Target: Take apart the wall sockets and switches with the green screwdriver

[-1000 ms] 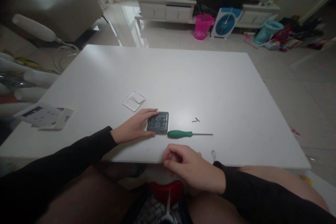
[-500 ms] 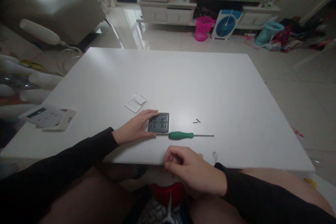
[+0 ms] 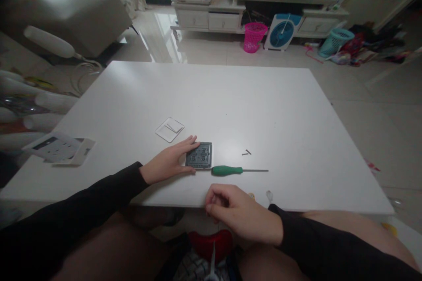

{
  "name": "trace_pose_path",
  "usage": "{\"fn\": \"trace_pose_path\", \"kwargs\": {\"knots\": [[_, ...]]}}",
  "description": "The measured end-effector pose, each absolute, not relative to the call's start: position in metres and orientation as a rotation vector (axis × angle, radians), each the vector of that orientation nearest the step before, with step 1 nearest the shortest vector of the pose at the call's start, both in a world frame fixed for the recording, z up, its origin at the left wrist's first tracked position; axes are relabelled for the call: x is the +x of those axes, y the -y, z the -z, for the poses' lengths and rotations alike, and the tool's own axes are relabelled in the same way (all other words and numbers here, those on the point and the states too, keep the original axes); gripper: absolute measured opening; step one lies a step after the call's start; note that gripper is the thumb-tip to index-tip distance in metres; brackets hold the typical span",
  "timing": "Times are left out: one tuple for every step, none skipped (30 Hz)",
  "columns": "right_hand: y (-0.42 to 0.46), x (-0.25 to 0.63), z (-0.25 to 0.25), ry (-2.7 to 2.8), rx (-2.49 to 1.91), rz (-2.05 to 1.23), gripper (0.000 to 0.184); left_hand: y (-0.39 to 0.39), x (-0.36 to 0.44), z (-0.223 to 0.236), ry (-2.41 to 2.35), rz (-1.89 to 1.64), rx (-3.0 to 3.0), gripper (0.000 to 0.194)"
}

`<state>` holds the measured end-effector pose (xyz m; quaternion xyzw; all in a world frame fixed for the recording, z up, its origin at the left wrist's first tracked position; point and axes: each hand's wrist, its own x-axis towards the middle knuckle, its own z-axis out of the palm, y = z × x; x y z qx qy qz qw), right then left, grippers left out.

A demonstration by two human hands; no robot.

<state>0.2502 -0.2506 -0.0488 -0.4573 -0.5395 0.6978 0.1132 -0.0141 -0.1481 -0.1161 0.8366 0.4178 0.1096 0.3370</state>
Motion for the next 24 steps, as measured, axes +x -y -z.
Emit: {"fn": "trace_pose_path", "kwargs": {"knots": [[0.2506,0.2502,0.0490,1.584,-1.342,-2.048,0.008,0.1482,-0.0142,0.1162,-1.086,-0.287,2.177,0.092],[0.2504,0.2500,0.0490,1.583,-1.344,-2.051,0.008,0.1481,-0.0143,0.1164,-1.080,-0.293,2.176,0.092],[0.2503,0.2498,0.0488,1.580,-1.347,-2.053,0.009,0.1479,-0.0144,0.1165,-1.073,-0.299,2.176,0.092],[0.2500,0.2496,0.0486,1.576,-1.349,-2.054,0.008,0.1476,-0.0145,0.1166,-1.066,-0.305,2.179,0.091],[0.2498,0.2493,0.0483,1.574,-1.349,-2.054,0.008,0.1474,-0.0146,0.1165,-1.061,-0.310,2.182,0.090],[0.2495,0.2490,0.0479,1.575,-1.349,-2.054,0.007,0.1472,-0.0145,0.1162,-1.059,-0.310,2.185,0.089],[0.2493,0.2487,0.0477,1.581,-1.350,-2.052,0.006,0.1472,-0.0144,0.1158,-1.058,-0.309,2.187,0.088],[0.2491,0.2485,0.0474,1.584,-1.351,-2.051,0.006,0.1472,-0.0143,0.1152,-1.059,-0.307,2.186,0.088],[0.2489,0.2484,0.0473,1.584,-1.351,-2.053,0.006,0.1472,-0.0141,0.1148,-1.059,-0.307,2.183,0.088],[0.2489,0.2483,0.0473,1.582,-1.348,-2.054,0.007,0.1473,-0.0139,0.1144,-1.056,-0.308,2.177,0.088],[0.2489,0.2484,0.0473,1.582,-1.345,-2.054,0.007,0.1474,-0.0138,0.1143,-1.049,-0.313,2.169,0.088],[0.2490,0.2485,0.0473,1.585,-1.343,-2.051,0.008,0.1474,-0.0137,0.1144,-1.039,-0.324,2.158,0.088],[0.2492,0.2486,0.0474,1.589,-1.342,-2.048,0.008,0.1474,-0.0137,0.1148,-1.027,-0.337,2.146,0.087],[0.2495,0.2488,0.0475,1.593,-1.343,-2.045,0.008,0.1473,-0.0138,0.1154,-1.016,-0.351,2.136,0.086],[0.2498,0.2490,0.0477,1.596,-1.345,-2.043,0.008,0.1472,-0.0139,0.1161,-1.007,-0.364,2.128,0.084],[0.2501,0.2492,0.0480,1.597,-1.346,-2.045,0.008,0.1471,-0.0140,0.1169,-1.004,-0.377,2.123,0.083],[0.2504,0.2494,0.0483,1.595,-1.346,-2.048,0.008,0.1469,-0.0142,0.1177,-1.005,-0.389,2.121,0.083],[0.2507,0.2495,0.0488,1.594,-1.346,-2.048,0.008,0.1466,-0.0143,0.1184,-1.012,-0.401,2.122,0.083],[0.2510,0.2496,0.0493,1.599,-1.347,-2.044,0.008,0.1463,-0.0144,0.1189,-1.020,-0.414,2.125,0.083],[0.2511,0.2496,0.0497,1.604,-1.349,-2.039,0.008,0.1460,-0.0145,0.1192,-1.027,-0.427,2.128,0.084],[0.2512,0.2495,0.0501,1.606,-1.350,-2.038,0.008,0.1457,-0.0145,0.1192,-1.030,-0.439,2.132,0.084],[0.2511,0.2495,0.0502,1.603,-1.352,-2.038,0.007,0.1455,-0.0144,0.1189,-1.028,-0.450,2.135,0.084],[0.2510,0.2493,0.0501,1.596,-1.350,-2.042,0.007,0.1453,-0.0142,0.1183,-1.024,-0.458,2.138,0.083],[0.2508,0.2492,0.0498,1.588,-1.346,-2.046,0.007,0.1453,-0.0139,0.1175,-1.018,-0.461,2.142,0.082]]}}
